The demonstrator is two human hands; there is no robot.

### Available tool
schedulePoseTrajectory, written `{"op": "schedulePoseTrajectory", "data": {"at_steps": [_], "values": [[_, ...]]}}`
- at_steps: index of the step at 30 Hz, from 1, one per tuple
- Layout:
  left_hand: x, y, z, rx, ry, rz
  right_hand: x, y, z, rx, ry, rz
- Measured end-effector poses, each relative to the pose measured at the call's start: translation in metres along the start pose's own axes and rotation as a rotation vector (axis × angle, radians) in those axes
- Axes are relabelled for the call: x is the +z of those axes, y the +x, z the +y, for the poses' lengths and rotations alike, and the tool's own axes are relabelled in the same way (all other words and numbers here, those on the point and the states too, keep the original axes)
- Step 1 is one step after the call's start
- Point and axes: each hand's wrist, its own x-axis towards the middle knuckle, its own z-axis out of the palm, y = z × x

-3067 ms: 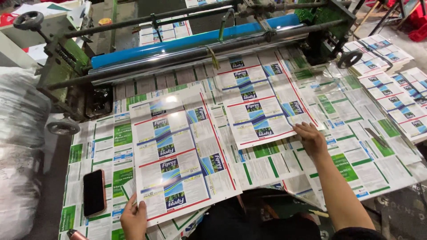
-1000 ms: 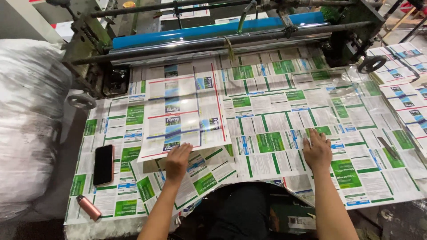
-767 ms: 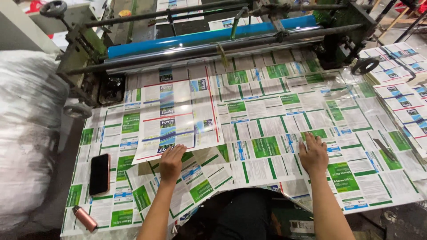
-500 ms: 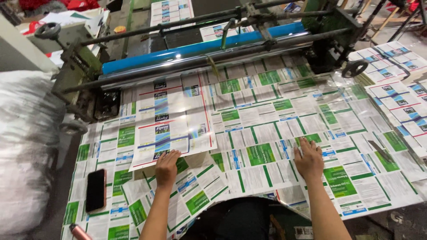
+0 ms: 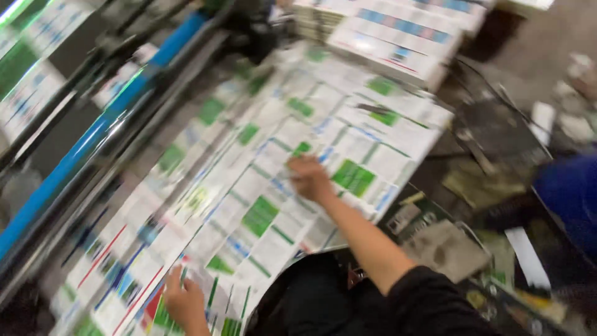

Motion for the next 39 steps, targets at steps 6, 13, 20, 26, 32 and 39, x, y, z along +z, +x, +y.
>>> {"op": "schedulePoseTrajectory", "data": {"at_steps": [6, 13, 20, 26, 32, 39], "values": [[0.009, -0.058, 0.161, 0.178, -0.333, 0.001, -0.005, -0.007, 0.016, 0.054, 0.173, -0.008], [0.008, -0.031, 0.316, 0.216, -0.58, -0.367, -0.153, -0.078, 0.041, 0.459, 0.582, -0.47], [0.088, -0.027, 0.445, 0.4, -0.735, -0.52, -0.395, -0.401, 0.119, 1.19, 0.685, -0.035], [0.154, -0.04, 0.556, 0.407, -0.874, -0.665, -0.551, -0.549, 0.075, 1.737, -0.008, 0.598], [0.191, -0.051, 0.629, 0.347, -0.993, -0.772, -0.536, -0.557, 0.161, 1.682, 0.23, 0.809], [0.249, 0.001, 0.72, 0.167, -1.006, -0.818, -0.507, -0.365, 0.366, 1.382, -0.177, -0.175]]}}
